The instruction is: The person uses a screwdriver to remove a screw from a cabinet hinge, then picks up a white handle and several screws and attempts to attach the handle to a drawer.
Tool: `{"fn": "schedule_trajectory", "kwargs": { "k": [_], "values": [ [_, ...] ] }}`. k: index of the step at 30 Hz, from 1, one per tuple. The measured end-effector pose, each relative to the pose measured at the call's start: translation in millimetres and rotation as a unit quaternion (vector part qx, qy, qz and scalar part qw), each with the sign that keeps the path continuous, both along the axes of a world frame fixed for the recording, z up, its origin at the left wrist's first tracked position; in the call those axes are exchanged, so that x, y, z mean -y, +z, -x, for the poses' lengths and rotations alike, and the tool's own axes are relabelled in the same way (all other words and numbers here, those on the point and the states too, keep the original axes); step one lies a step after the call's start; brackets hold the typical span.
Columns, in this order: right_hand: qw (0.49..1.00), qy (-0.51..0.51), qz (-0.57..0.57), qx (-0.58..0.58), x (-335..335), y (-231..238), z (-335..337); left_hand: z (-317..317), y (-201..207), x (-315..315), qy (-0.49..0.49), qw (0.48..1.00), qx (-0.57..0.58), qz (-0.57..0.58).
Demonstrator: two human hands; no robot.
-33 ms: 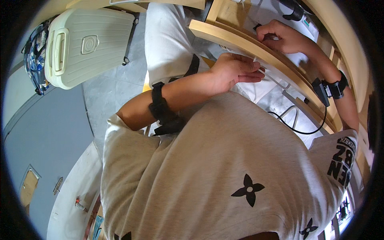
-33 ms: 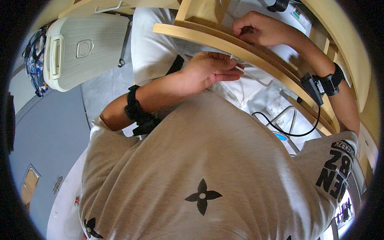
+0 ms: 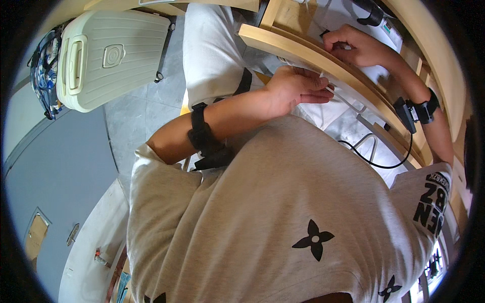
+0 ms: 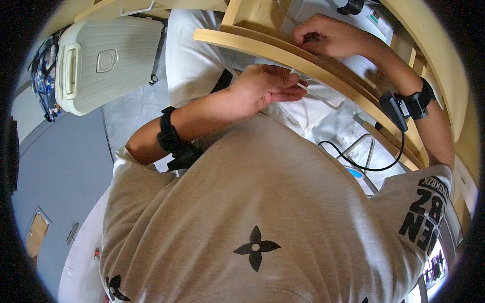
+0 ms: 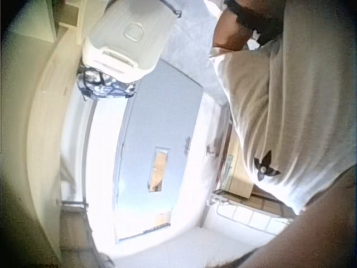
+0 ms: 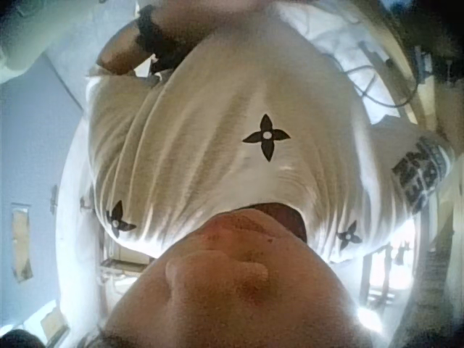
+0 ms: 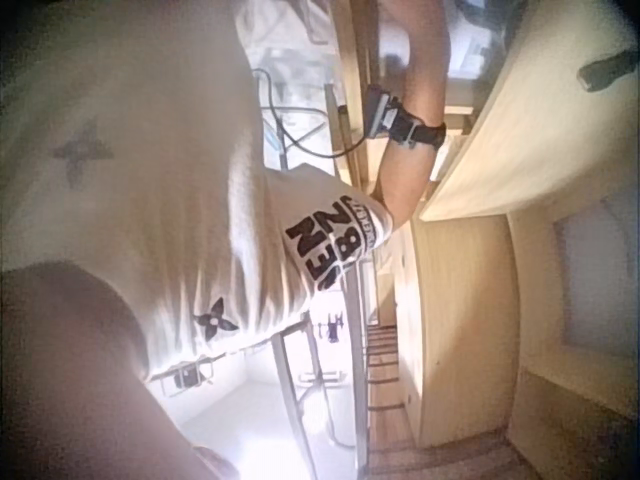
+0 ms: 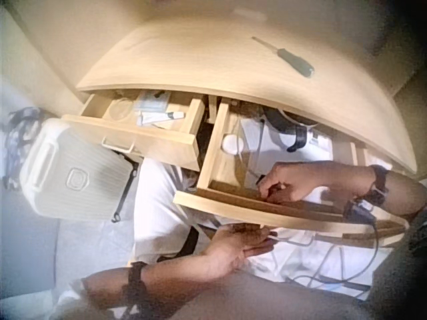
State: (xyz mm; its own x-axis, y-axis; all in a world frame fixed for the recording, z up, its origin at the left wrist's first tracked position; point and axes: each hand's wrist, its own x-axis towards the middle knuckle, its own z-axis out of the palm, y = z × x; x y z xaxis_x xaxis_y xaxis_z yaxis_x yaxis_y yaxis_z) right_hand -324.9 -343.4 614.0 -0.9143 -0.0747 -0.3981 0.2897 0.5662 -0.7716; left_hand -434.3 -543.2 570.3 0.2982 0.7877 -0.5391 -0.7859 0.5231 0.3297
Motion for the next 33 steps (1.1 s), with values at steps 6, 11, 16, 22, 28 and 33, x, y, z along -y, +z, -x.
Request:
{"fn": "schedule_trajectory", "kwargs": {
  "k": [6,11,16,22,28,33],
  "values": [
    [0.999,0.041,-0.012,0.015,-4,-11,0,-5,5,-3,0.003,0.996,-0.085,0.004],
    [0.967,-0.047,0.137,0.208,-6,-7,7,-4,13,-1,0.027,0.994,-0.104,0.013],
    [0.984,-0.022,0.136,0.115,-10,-5,3,-8,13,-10,0.014,0.991,-0.131,0.021],
    [0.970,-0.001,0.167,0.176,-5,-1,14,-9,15,-6,0.036,0.989,-0.143,0.024],
    [0.972,-0.032,0.164,0.167,-3,-8,12,-11,16,-5,0.035,0.976,-0.215,0.014],
    [0.978,-0.007,0.149,0.145,-7,-8,10,-12,17,-5,0.030,0.972,-0.233,0.015]
  ]
}}
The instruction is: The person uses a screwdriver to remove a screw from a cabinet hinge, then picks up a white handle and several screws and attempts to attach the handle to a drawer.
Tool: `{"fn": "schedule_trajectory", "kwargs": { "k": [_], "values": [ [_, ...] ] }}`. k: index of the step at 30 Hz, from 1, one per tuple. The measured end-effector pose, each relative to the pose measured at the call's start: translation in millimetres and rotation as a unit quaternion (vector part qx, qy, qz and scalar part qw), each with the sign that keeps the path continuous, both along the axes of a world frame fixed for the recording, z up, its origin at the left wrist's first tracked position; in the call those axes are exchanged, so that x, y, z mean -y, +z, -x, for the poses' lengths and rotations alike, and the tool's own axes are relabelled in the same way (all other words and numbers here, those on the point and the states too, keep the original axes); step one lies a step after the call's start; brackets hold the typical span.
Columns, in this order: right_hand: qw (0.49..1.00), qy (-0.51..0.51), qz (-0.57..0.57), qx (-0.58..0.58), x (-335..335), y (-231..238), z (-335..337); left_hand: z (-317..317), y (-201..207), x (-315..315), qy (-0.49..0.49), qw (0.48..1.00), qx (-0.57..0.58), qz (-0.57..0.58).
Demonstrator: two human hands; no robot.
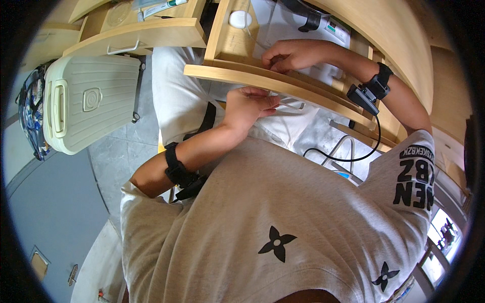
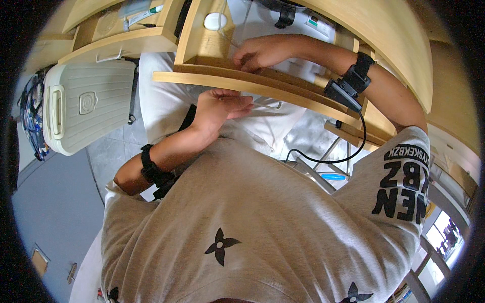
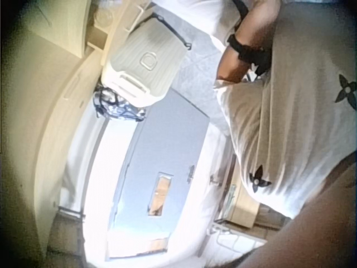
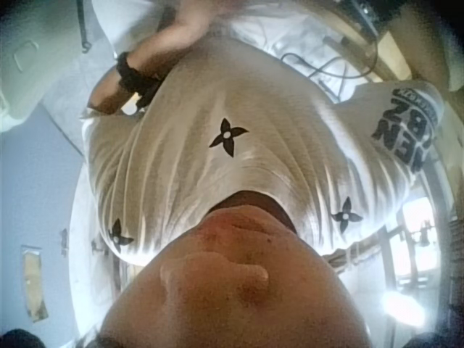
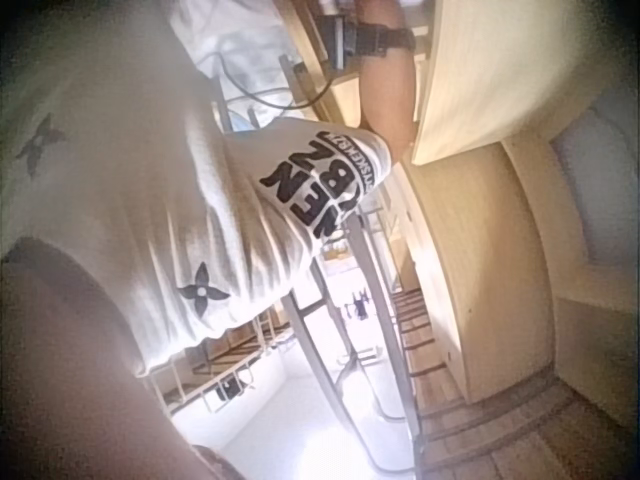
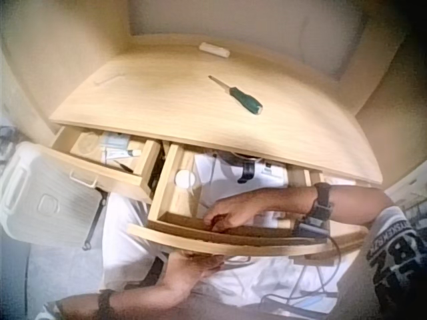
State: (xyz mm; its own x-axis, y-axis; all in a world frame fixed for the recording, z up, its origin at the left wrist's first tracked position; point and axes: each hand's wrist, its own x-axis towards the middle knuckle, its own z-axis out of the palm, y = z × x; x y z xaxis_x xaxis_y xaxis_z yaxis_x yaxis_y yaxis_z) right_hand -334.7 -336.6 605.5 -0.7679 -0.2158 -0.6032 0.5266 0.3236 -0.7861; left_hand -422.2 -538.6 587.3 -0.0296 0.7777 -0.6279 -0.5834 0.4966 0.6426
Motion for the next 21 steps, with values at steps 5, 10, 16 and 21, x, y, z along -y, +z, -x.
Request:
{"fn": "schedule_trajectory", "kwargs": {
  "k": [5,10,16,21],
  "values": [
    [0.999,0.000,-0.011,-0.037,4,-3,0,-1,-3,4,0.015,0.998,0.051,0.014],
    [0.999,0.015,-0.026,-0.012,6,9,1,0,1,0,0.016,0.999,0.043,-0.008],
    [0.996,-0.004,-0.061,-0.065,11,3,-3,3,5,1,-0.021,1.000,-0.003,-0.015],
    [0.992,0.014,-0.078,-0.096,18,7,-5,4,0,12,-0.031,0.999,-0.017,-0.038]
  ]
}}
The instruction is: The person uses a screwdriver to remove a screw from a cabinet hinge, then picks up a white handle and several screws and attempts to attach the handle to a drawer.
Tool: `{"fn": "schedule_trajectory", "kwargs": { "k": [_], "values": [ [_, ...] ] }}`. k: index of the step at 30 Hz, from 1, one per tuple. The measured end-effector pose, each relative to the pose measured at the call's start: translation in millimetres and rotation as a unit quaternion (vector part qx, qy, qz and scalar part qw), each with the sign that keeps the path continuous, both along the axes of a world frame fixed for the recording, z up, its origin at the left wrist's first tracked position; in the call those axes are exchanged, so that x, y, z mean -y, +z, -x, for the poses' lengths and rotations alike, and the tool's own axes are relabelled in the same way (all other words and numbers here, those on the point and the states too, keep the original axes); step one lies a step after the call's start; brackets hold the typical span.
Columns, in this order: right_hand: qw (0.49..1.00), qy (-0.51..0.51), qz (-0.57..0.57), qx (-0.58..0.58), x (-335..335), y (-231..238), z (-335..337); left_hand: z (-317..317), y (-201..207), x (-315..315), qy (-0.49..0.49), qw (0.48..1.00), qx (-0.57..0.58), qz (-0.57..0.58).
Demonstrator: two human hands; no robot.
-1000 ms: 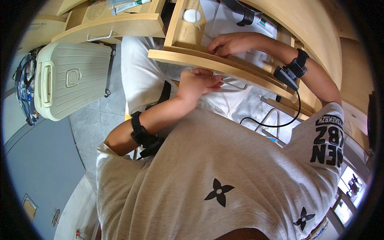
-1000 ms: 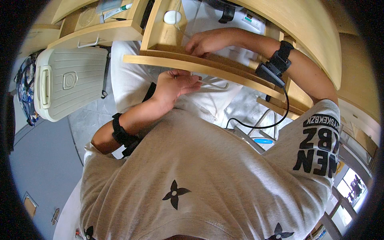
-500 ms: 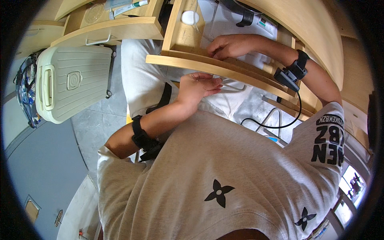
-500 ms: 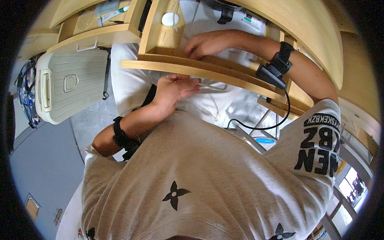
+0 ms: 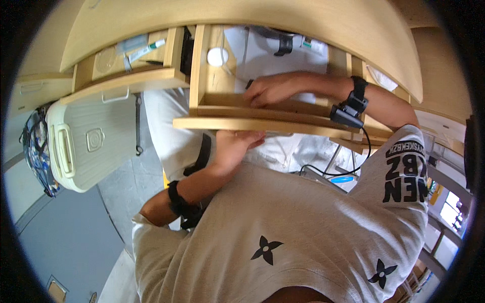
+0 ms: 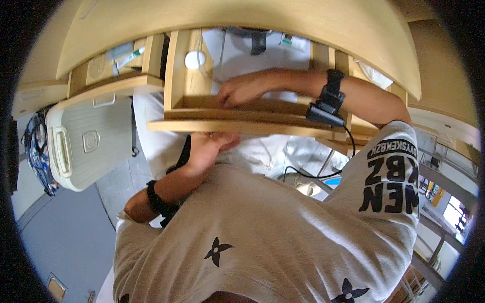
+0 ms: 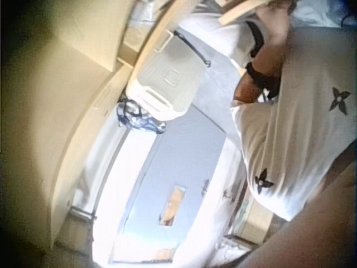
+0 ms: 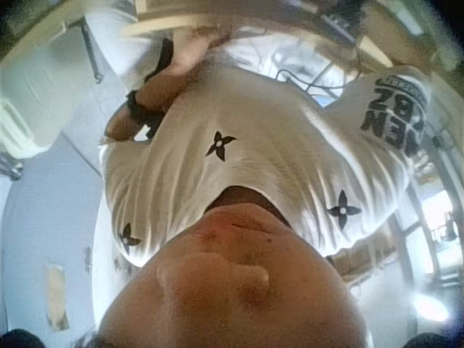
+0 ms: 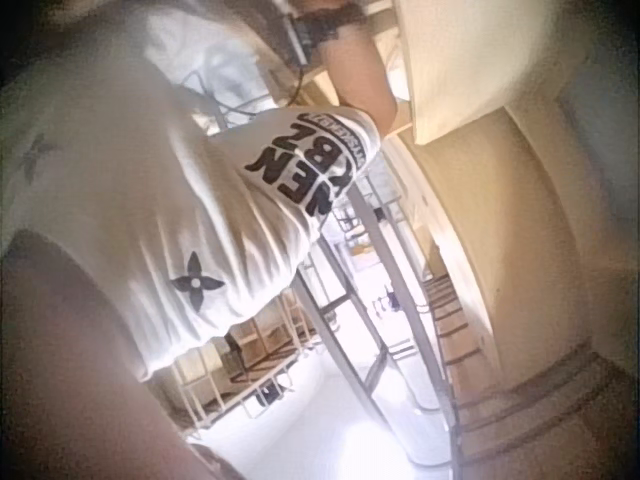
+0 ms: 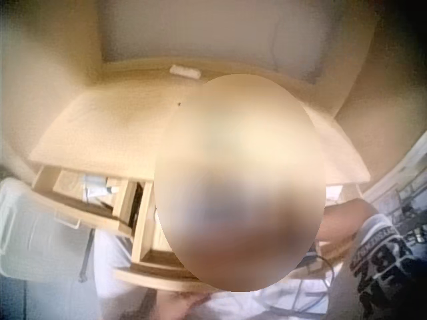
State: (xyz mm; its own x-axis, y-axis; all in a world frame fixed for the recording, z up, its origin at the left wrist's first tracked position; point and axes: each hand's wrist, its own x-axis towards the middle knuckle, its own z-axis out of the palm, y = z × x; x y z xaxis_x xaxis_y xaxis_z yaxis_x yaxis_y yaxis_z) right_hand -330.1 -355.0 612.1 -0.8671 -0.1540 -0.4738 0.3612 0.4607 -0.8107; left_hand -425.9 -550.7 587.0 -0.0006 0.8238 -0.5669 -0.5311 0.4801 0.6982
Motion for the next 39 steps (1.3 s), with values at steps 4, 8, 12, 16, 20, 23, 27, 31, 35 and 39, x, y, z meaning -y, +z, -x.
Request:
{"fn": "schedule_trajectory", "kwargs": {
  "k": [4,8,12,16,20,23,27,31,35,39],
  "values": [
    [0.999,-0.051,-0.007,-0.008,9,-9,-12,5,1,-2,-0.060,0.998,0.025,0.019],
    [0.999,-0.021,-0.027,0.011,19,7,-8,6,12,7,-0.111,0.988,0.075,0.074],
    [0.997,-0.030,0.054,0.050,15,-5,-12,9,6,16,-0.143,0.980,0.099,0.096],
    [0.999,-0.019,0.006,-0.050,16,5,-18,6,-4,20,-0.145,0.978,0.105,0.104],
    [0.998,-0.028,-0.032,-0.043,22,9,-23,8,-5,26,-0.125,0.980,0.112,0.103],
    [0.995,-0.041,0.002,-0.095,25,-3,-29,16,-5,32,-0.272,0.946,-0.164,-0.063],
    [0.978,-0.021,-0.015,-0.205,26,-9,-30,18,-15,43,-0.377,0.796,-0.427,-0.206],
    [0.979,-0.018,-0.011,-0.201,26,-4,-22,13,-11,41,-0.349,0.844,-0.388,-0.126],
    [0.991,0.029,-0.038,-0.127,22,10,-15,9,2,33,-0.318,0.758,-0.497,-0.279],
    [0.981,0.078,-0.048,-0.170,21,5,-12,3,1,33,-0.196,0.961,-0.147,-0.127]
  ]
}}
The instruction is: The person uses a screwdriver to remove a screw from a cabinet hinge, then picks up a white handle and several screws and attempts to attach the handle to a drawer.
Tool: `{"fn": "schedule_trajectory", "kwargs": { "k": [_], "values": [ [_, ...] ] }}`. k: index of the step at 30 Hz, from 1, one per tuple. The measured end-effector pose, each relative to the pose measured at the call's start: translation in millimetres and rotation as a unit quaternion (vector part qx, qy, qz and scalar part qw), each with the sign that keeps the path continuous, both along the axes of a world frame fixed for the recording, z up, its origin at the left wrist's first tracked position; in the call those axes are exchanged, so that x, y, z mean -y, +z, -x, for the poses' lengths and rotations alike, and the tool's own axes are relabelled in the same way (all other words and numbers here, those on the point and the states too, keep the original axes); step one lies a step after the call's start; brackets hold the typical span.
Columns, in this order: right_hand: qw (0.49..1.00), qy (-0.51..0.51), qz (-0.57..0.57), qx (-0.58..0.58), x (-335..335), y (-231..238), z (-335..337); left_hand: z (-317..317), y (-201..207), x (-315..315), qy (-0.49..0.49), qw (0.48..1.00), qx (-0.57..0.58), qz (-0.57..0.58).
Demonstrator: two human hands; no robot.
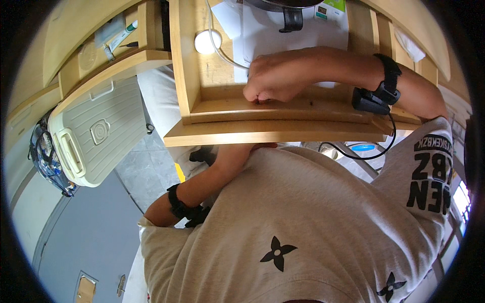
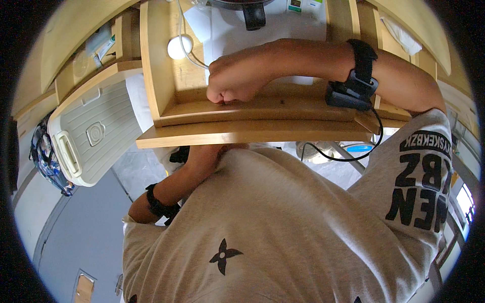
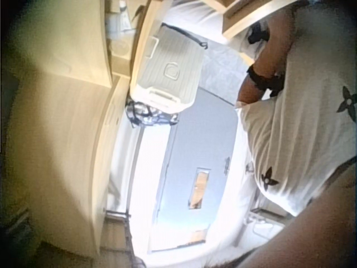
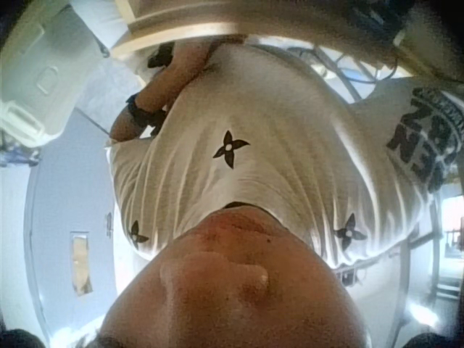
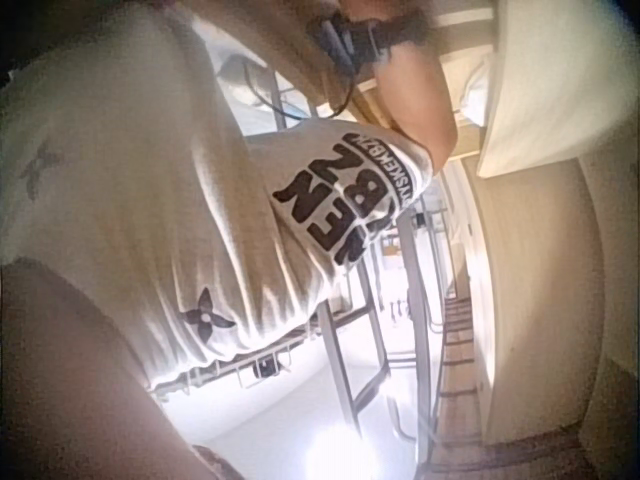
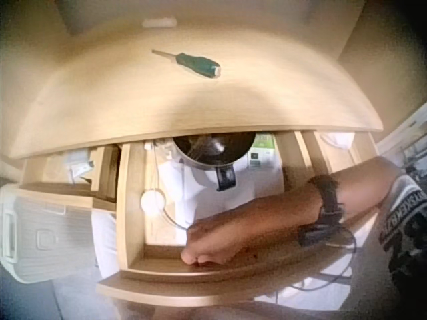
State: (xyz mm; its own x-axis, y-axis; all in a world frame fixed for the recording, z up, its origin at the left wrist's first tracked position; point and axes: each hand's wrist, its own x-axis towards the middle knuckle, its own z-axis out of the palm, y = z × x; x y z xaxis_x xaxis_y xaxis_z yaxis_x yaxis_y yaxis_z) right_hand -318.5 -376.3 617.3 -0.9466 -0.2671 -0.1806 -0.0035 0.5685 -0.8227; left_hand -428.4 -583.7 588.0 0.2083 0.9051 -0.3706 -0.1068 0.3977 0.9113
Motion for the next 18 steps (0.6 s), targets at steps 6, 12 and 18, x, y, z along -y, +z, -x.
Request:
{"fn": "schedule_trajectory", "kwargs": {
  "k": [6,12,18],
  "values": [
    [0.999,0.049,-0.004,0.012,-4,8,10,-2,3,0,0.049,0.995,0.007,0.088],
    [0.986,0.024,0.066,0.152,-5,-11,6,-4,2,0,0.020,0.995,0.000,0.097],
    [0.986,0.001,0.110,0.125,2,-17,1,-8,13,0,0.095,0.947,0.187,0.245]
  ]
}}
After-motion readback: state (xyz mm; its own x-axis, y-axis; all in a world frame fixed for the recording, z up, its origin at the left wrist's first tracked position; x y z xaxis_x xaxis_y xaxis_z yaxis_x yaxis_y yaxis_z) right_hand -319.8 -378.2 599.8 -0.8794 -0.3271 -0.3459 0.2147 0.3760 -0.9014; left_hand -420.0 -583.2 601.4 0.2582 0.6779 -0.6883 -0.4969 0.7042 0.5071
